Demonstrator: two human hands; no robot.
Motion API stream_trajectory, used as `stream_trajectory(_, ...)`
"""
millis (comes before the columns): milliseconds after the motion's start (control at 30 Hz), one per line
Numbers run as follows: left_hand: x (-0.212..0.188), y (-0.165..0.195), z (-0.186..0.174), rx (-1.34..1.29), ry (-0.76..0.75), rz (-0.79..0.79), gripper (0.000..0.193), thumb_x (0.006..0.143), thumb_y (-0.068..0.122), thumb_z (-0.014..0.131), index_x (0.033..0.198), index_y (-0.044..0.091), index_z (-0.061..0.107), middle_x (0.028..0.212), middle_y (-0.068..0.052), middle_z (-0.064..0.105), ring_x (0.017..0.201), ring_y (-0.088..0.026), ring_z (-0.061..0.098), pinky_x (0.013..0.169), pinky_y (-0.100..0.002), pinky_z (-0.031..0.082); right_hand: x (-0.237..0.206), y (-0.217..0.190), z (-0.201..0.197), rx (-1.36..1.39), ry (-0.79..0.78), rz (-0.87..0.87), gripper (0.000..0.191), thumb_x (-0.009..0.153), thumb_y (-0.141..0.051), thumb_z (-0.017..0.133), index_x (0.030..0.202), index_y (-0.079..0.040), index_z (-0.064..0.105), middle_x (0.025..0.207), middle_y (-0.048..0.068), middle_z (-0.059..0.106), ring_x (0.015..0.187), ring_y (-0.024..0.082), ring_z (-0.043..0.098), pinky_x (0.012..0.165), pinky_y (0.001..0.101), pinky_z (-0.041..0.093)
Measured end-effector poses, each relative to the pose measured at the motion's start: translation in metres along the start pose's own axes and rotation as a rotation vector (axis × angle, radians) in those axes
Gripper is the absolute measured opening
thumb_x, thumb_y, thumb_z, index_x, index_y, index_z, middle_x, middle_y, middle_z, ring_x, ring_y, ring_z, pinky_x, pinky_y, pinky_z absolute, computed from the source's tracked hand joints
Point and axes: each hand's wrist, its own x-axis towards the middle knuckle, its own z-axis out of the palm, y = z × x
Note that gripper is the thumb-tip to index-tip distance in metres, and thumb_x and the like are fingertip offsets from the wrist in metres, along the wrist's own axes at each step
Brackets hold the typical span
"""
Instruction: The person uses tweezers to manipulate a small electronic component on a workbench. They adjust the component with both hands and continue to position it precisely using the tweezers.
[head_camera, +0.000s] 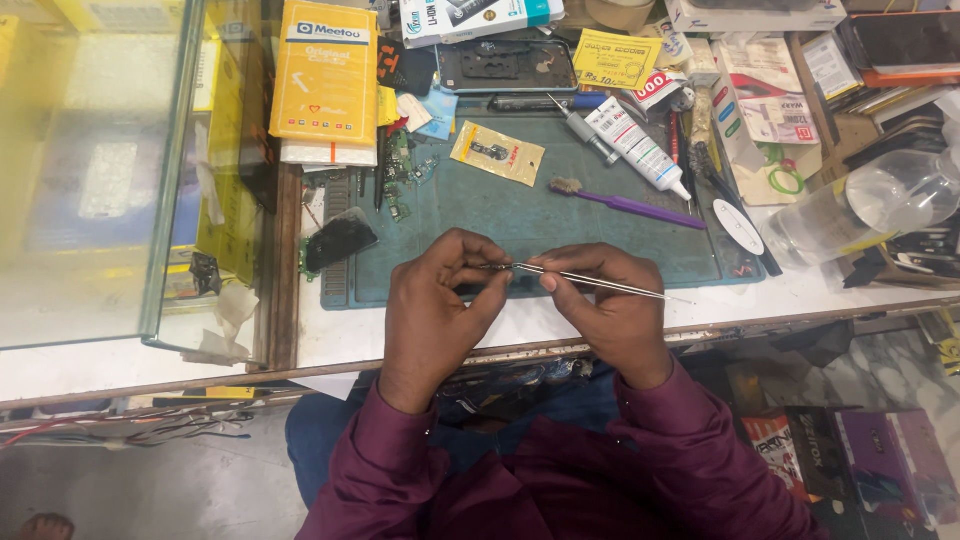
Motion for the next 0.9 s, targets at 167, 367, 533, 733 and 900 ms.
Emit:
stream_trajectory(167, 0.001, 0.002, 0.000, 0.129, 0.028, -0.061, 0.012, 0.087, 0.004, 0.077, 0.097, 0.000, 0.070, 0.093, -0.007, 0.080, 0.086, -0.013, 0.081, 0.058, -0.025, 0.054, 0.001, -0.007, 0.003, -0.106, 0.004, -0.089, 0.013, 0.096, 0.003, 0.072, 0.108, 0.002, 0.068, 0.109, 0.016, 0.076, 0.106, 0.021, 0.076, 0.091, 0.0307, 0.063)
stream_trajectory(367, 0.001, 0.005, 0.000, 0.199, 0.054, 0.054, 0.010, 0.088, 0.005, 0.077, 0.097, 0.002, 0.073, 0.094, -0.007, 0.078, 0.083, -0.014, 0.080, 0.062, -0.024, 0.057, 0.002, -0.011, 0.003, -0.189, 0.006, -0.138, 0.013, 0.093, 0.003, 0.075, 0.105, 0.001, 0.071, 0.108, 0.015, 0.076, 0.102, 0.022, 0.077, 0.088, 0.0307, 0.063)
stream_trajectory(533, 0.001, 0.007, -0.001, 0.224, 0.052, 0.050, 0.010, 0.087, 0.004, 0.076, 0.097, 0.004, 0.074, 0.093, -0.008, 0.077, 0.082, -0.015, 0.079, 0.060, -0.025, 0.055, 0.003, -0.012, 0.003, -0.228, 0.008, -0.181, 0.013, 0.092, 0.001, 0.076, 0.103, 0.000, 0.070, 0.106, 0.015, 0.077, 0.103, 0.023, 0.077, 0.089, 0.0313, 0.063)
stream_trajectory(733, 0.000, 0.009, -0.001, 0.235, 0.055, 0.068, 0.010, 0.087, 0.003, 0.076, 0.097, 0.004, 0.074, 0.093, -0.008, 0.076, 0.080, -0.016, 0.078, 0.064, -0.026, 0.056, 0.003, -0.014, 0.003, -0.245, 0.011, -0.164, 0.012, 0.092, 0.000, 0.077, 0.103, 0.000, 0.071, 0.106, 0.014, 0.077, 0.103, 0.023, 0.078, 0.088, 0.0310, 0.062)
stream_trajectory(900, 0.000, 0.009, -0.001, 0.259, 0.054, 0.093, 0.011, 0.087, 0.003, 0.075, 0.097, 0.004, 0.074, 0.092, -0.008, 0.076, 0.079, -0.016, 0.076, 0.066, -0.027, 0.056, 0.003, -0.014, 0.004, -0.226, -0.004, -0.126, 0.012, 0.093, 0.000, 0.075, 0.105, 0.000, 0.072, 0.106, 0.014, 0.077, 0.102, 0.022, 0.077, 0.086, 0.0297, 0.063)
